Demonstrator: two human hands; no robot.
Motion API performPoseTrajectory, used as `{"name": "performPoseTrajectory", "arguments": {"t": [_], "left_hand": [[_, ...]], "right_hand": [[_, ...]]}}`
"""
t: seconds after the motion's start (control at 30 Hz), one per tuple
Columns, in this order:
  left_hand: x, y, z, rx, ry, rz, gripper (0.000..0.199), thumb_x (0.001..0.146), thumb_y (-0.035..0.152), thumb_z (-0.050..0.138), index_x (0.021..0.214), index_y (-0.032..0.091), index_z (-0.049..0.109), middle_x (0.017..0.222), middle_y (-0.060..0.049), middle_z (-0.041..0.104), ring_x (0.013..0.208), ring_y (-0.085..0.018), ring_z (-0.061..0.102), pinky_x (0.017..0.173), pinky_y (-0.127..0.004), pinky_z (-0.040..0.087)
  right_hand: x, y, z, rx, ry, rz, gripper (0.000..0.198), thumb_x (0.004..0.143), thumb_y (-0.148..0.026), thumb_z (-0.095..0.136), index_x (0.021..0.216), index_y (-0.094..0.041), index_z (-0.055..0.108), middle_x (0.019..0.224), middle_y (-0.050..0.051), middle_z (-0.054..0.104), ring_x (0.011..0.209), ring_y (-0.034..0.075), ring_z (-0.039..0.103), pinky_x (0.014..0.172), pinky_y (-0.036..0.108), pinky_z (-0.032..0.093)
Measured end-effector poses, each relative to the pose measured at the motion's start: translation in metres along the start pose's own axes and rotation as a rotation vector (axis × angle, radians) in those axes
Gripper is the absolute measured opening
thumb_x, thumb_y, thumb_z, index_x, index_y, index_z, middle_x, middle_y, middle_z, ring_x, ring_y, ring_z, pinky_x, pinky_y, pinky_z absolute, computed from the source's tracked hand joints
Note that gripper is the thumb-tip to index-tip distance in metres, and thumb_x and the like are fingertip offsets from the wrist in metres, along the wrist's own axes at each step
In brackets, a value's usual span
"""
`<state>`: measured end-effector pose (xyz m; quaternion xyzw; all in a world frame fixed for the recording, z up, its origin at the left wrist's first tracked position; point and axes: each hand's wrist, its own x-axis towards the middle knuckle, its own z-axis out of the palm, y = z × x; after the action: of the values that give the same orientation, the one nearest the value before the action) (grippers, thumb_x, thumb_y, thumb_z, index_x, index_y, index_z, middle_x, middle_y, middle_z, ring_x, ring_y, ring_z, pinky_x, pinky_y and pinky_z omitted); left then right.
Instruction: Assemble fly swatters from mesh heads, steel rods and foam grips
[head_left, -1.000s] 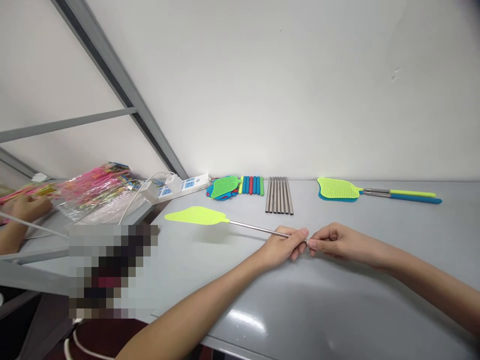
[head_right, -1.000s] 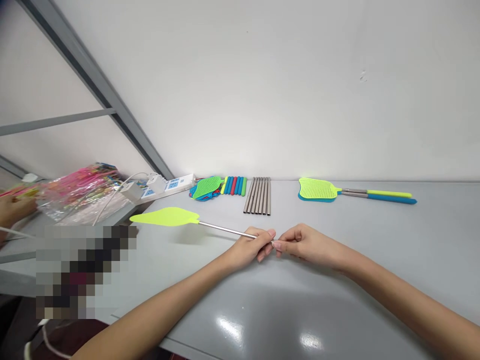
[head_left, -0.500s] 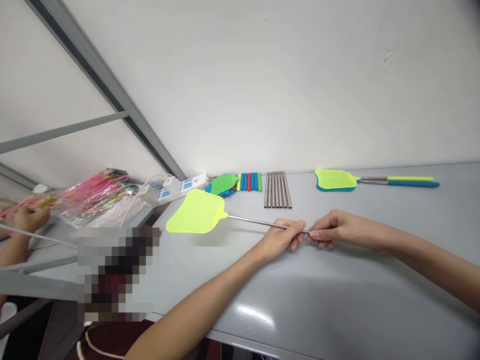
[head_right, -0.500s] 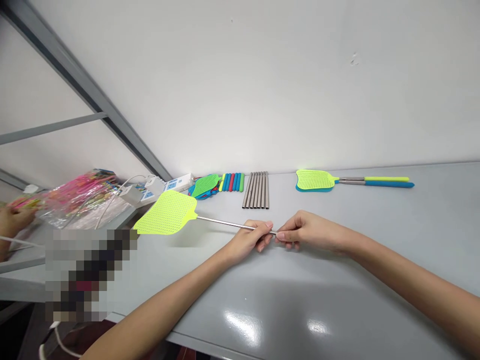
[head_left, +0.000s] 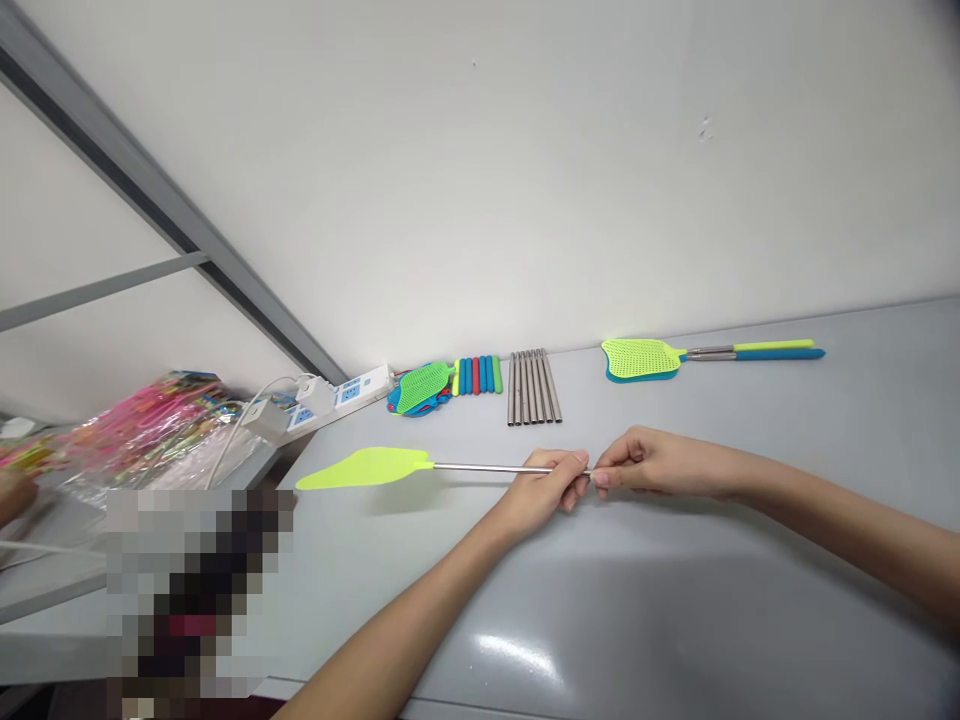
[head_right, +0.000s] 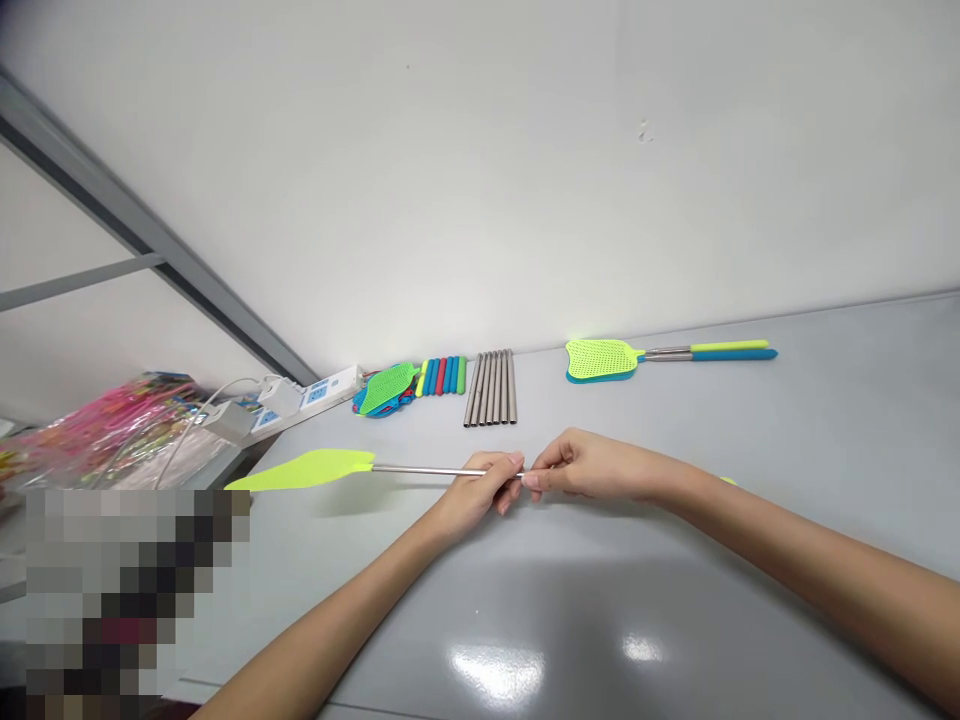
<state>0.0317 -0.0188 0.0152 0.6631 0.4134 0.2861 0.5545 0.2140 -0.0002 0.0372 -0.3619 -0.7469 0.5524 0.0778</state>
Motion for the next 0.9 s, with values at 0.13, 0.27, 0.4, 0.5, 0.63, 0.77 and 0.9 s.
{"name": "performPoseTrajectory", "arguments": {"t": [0.13,0.27,0.4,0.5,0.63,0.77,0.9], "left_hand": [[0.0007,-0.001,0.0,-0.007,0.009,0.008,0.045,0.083,0.04,0.035,0.045,0.017,0.042,0.04,0.003,0.04,0.043,-0.009,0.035,0.048,-0.022,0.028],[0.0008,-0.0021,-0.0005,-0.022,0.025,-0.008,0.045,0.083,0.042,0.036,0.046,0.016,0.043,0.039,0.003,0.039,0.042,-0.008,0.034,0.047,-0.023,0.027],[0.0005,-0.002,-0.0017,-0.036,0.044,-0.021,0.045,0.083,0.042,0.035,0.047,0.016,0.044,0.04,0.003,0.039,0.043,-0.008,0.035,0.05,-0.022,0.029],[0.0001,-0.0011,-0.002,-0.026,0.054,-0.014,0.045,0.083,0.042,0.035,0.047,0.016,0.043,0.04,0.004,0.039,0.044,-0.009,0.036,0.051,-0.022,0.03],[-0.0008,0.0007,-0.0015,0.018,0.033,0.012,0.045,0.084,0.04,0.034,0.047,0.016,0.043,0.041,0.004,0.039,0.045,-0.008,0.036,0.05,-0.022,0.03],[-0.0006,0.0,-0.001,0.02,0.012,0.025,0.045,0.084,0.039,0.035,0.046,0.016,0.041,0.042,0.004,0.039,0.045,-0.008,0.036,0.051,-0.022,0.03],[0.0005,-0.0021,-0.0007,0.006,0.019,0.02,0.046,0.084,0.038,0.035,0.044,0.016,0.04,0.041,0.004,0.038,0.044,-0.007,0.035,0.05,-0.022,0.028]], "right_hand": [[0.0005,0.001,0.0036,0.009,0.026,0.033,0.042,0.075,-0.055,0.047,0.067,-0.016,0.06,0.05,-0.006,0.023,0.046,0.007,0.019,0.043,0.022,0.015],[-0.001,0.0006,0.0045,0.111,-0.009,0.064,0.039,0.077,-0.052,0.046,0.072,-0.016,0.06,0.046,-0.008,0.023,0.042,0.006,0.018,0.041,0.022,0.014],[-0.0022,-0.0019,0.0029,0.285,-0.076,0.046,0.035,0.075,-0.048,0.052,0.07,-0.014,0.057,0.055,-0.003,0.041,0.048,0.007,0.034,0.046,0.021,0.028],[-0.0029,-0.0035,0.0023,0.309,-0.065,0.02,0.033,0.075,-0.045,0.052,0.072,-0.013,0.058,0.057,-0.002,0.042,0.052,0.008,0.037,0.05,0.022,0.031],[-0.0043,-0.005,0.0014,0.154,-0.041,-0.017,0.032,0.078,-0.045,0.049,0.074,-0.015,0.058,0.052,-0.006,0.032,0.047,0.006,0.025,0.045,0.021,0.021],[-0.0045,-0.0072,0.0026,0.046,0.004,-0.055,0.034,0.077,-0.046,0.049,0.073,-0.015,0.06,0.063,-0.003,0.044,0.055,0.008,0.031,0.05,0.021,0.024],[-0.0026,-0.0064,0.007,-0.026,0.036,0.015,0.04,0.077,-0.051,0.046,0.076,-0.015,0.064,0.058,-0.003,0.042,0.05,0.007,0.028,0.047,0.021,0.022]]}}
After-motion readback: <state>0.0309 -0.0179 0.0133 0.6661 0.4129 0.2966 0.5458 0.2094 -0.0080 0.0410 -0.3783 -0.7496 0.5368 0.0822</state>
